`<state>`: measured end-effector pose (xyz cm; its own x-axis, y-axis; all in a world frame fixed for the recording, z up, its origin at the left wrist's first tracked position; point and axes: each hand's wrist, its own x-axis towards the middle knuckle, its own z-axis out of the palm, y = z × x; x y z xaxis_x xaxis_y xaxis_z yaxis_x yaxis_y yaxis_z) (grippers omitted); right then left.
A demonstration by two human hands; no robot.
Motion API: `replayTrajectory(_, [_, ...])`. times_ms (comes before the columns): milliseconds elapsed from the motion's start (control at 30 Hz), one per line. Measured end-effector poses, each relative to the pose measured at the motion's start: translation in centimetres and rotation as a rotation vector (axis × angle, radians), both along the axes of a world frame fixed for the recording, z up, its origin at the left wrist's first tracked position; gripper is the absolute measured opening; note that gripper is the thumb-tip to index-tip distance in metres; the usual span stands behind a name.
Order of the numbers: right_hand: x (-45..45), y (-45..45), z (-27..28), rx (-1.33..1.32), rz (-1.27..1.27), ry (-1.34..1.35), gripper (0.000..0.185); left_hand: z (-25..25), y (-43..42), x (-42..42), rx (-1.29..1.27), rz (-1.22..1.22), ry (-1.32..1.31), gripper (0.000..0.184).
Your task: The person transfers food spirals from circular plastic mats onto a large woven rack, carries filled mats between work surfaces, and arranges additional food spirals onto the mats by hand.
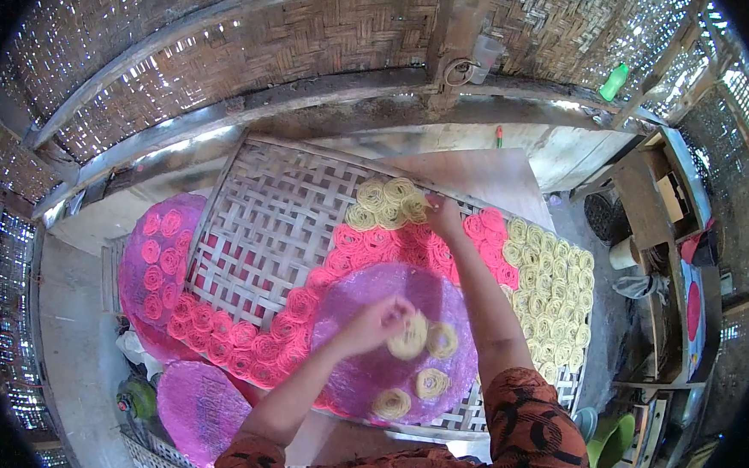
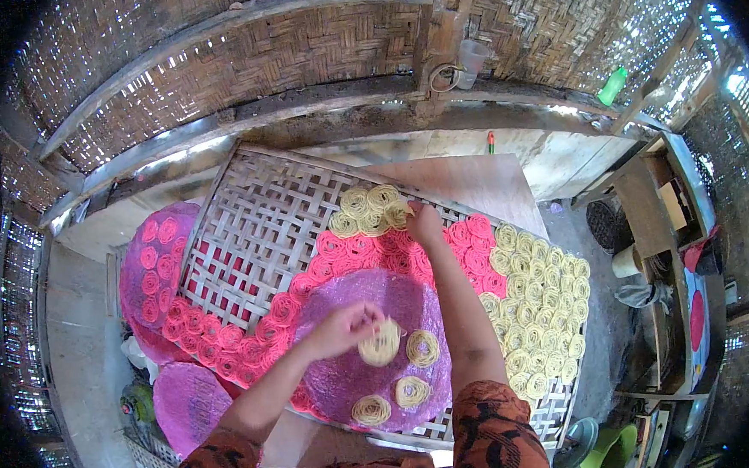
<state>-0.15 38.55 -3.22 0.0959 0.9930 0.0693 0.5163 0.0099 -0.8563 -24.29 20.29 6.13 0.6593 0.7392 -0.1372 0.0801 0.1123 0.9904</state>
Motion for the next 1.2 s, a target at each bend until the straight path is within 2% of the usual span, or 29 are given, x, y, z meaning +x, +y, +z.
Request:
replayTrajectory(33, [-0.9,-1.1,2.4,0.054,-0.027,-0.434,0.026,0.8,2.1,0.1,0.07,0.026,-0.005,0.013])
replayTrajectory(67, [-1.9,-2.7,5.0,0.057,-0.03,-0.437,0.026,1.9,4.0,0.4,0.0,0.066,-0.028,0.013])
replayTrajectory(133, [-3.6,-5.9,9.8,-0.263,0.216,0.626,0.025,1.9,8.1,1.3,-0.072,0.136,-0.179,0.015])
replayTrajectory(167, [-3.4,-6.6,11.1,-0.265,0.212,0.619,0.025,0.2,10.1,1.9,-0.079,0.164,-0.301,0.018])
replayTrajectory(200, [-2.9,-7.2,12.1,-0.367,0.263,0.748,0.026,-0.6,11.6,2.6,-0.082,0.162,-0.308,0.018])
replayTrajectory(233, [-2.2,-7.5,12.6,-0.468,0.314,0.876,0.027,-1.2,12.9,3.4,-0.042,0.317,-0.315,0.023])
replayTrajectory(267, [-0.9,-6.8,11.9,-0.47,0.311,0.869,0.027,-1.1,13.3,4.2,-0.004,0.474,-0.321,0.028])
replayTrajectory(333, [1.9,-3.7,9.6,-0.193,0.221,0.378,0.027,-1.0,12.1,5.4,0.053,0.55,-0.237,0.03])
replayTrajectory(367, [2.6,-2.3,9.0,-0.195,0.222,0.379,0.027,-1.0,11.1,5.9,0.113,0.624,-0.143,0.033])
replayTrajectory(467, [3.5,1.5,6.2,-0.218,0.035,0.438,0.024,-5.7,5.5,7.5,0.073,0.33,-0.001,0.038])
replayTrajectory(500, [3.1,2.4,4.7,-0.192,-0.042,0.619,0.022,-6.6,3.3,8.2,0.031,0.241,0.053,0.038])
replayTrajectory(533, [2.8,2.9,3.5,-0.165,-0.119,0.799,0.02,-6.9,1.8,8.5,0.124,0.21,0.199,0.037])
replayTrajectory(567, [2.8,2.8,2.8,-0.252,-0.13,0.71,0.022,-7.0,0.2,8.7,0.217,0.178,0.345,0.036])
replayTrajectory(600, [2.9,2.8,2.0,-0.254,-0.13,0.715,0.022,-10.4,-0.8,9.2,0.379,0.169,0.343,0.037])
replayTrajectory(667, [3.1,2.1,0.2,0.091,-0.181,-0.396,0.028,-6.9,-2.5,8.0,0.438,0.151,0.367,0.037])
replayTrajectory(700, [3.2,0.8,1.0,0.297,-0.074,-0.309,0.024,-5.7,-3.3,7.2,0.434,0.148,0.367,0.037])
replayTrajectory(767, [3.1,-4.8,3.0,0.102,0.16,-0.182,0.031,-4.7,-5.1,5.8,0.268,-0.103,0.486,0.042])
replayTrajectory(800, [2.5,-8.9,6.4,-0.099,0.448,-0.235,0.033,-5.1,-6.7,5.6,0.266,-0.11,0.481,0.042])
replayTrajectory(833, [1.5,-12.8,9.5,-0.161,0.665,-0.246,0.033,-5.7,-8.8,5.3,0.307,-0.102,0.546,0.043])
replayTrajectory(867, [1.6,-16.5,8.9,-0.44,0.769,-0.1,0.031,-5.8,-10.1,5.1,0.346,-0.094,0.611,0.044])
replayTrajectory(900, [1.5,-20.4,5.2,-0.104,0.774,-0.216,0.029,-5.5,-9.9,5.0,0.225,-0.152,0.529,0.045])
replayTrajectory(933, [2.1,-21.7,4.2,0.063,0.782,-0.27,0.028,-5.5,-9.9,5.4,0.226,-0.152,0.525,0.045])
replayTrajectory(967, [2.3,-22.7,4.0,0.234,0.771,-0.331,0.027,-5.7,-10.1,6.2,0.105,-0.162,0.56,0.045])
replayTrajectory(1000, [3.8,-23.7,4.6,0.016,0.695,-0.346,0.024,-5.7,-10.5,6.9,-0.015,-0.174,0.594,0.044])
replayTrajectory(1033, [5.3,-24.2,5.6,-0.199,0.611,-0.358,0.021,-5.7,-11.0,7.3,0.085,-0.129,0.637,0.038])
replayTrajectory(1067, [8.0,-23.8,3.9,-0.329,0.549,-0.287,0.026,-5.8,-11.4,7.4,0.087,-0.133,0.635,0.038])
replayTrajectory(1100, [6.9,-22.5,9.3,-0.277,0.373,-0.273,0.027,-6.0,-11.8,7.6,0.373,-0.121,0.64,0.033])
replayTrajectory(1133, [8.4,-21.2,8.9,-0.212,0.289,-0.245,0.021,-6.1,-12.0,7.7,0.658,-0.104,0.636,0.028])
replayTrajectory(1200, [10.8,-17.5,8.3,-0.196,0.144,-0.026,0.019,-6.1,-12.2,7.8,0.706,-0.069,0.52,0.025])
